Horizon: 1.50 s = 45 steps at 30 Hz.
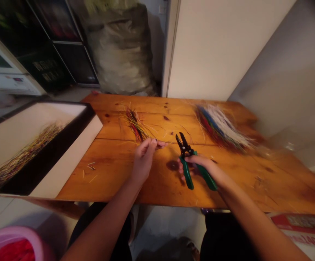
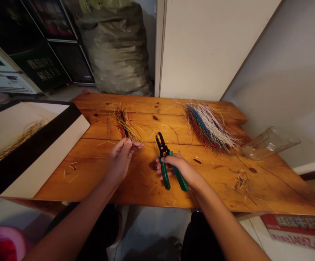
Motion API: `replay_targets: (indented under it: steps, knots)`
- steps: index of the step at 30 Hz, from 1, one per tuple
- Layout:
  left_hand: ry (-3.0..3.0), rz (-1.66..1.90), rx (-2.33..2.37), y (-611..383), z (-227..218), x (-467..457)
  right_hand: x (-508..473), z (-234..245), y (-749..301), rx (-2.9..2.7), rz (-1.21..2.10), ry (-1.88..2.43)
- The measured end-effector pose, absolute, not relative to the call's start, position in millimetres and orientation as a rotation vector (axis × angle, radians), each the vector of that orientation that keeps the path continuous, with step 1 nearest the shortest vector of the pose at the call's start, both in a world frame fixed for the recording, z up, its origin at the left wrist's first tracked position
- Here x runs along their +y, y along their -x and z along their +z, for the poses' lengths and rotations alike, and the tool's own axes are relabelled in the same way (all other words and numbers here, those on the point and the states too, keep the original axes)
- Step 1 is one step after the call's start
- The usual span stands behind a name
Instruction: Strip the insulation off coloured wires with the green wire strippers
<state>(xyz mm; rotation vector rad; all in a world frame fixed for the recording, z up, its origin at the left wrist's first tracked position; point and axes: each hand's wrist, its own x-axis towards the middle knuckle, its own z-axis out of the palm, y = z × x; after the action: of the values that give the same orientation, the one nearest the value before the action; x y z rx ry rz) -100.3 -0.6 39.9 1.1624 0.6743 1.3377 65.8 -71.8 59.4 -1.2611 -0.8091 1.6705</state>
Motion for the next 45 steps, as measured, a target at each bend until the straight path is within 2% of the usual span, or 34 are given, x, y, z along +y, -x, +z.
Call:
replay_targets:
  steps: [30,45]
  knots:
    - [-1.193,1.366,0.735,100,38,-1,-72,65,-66,-0.909,1.596,1.297]
    - [-1.171,1.37,0.767,101,36,-1,-71,64,-58,-1.093,1.297,1.515]
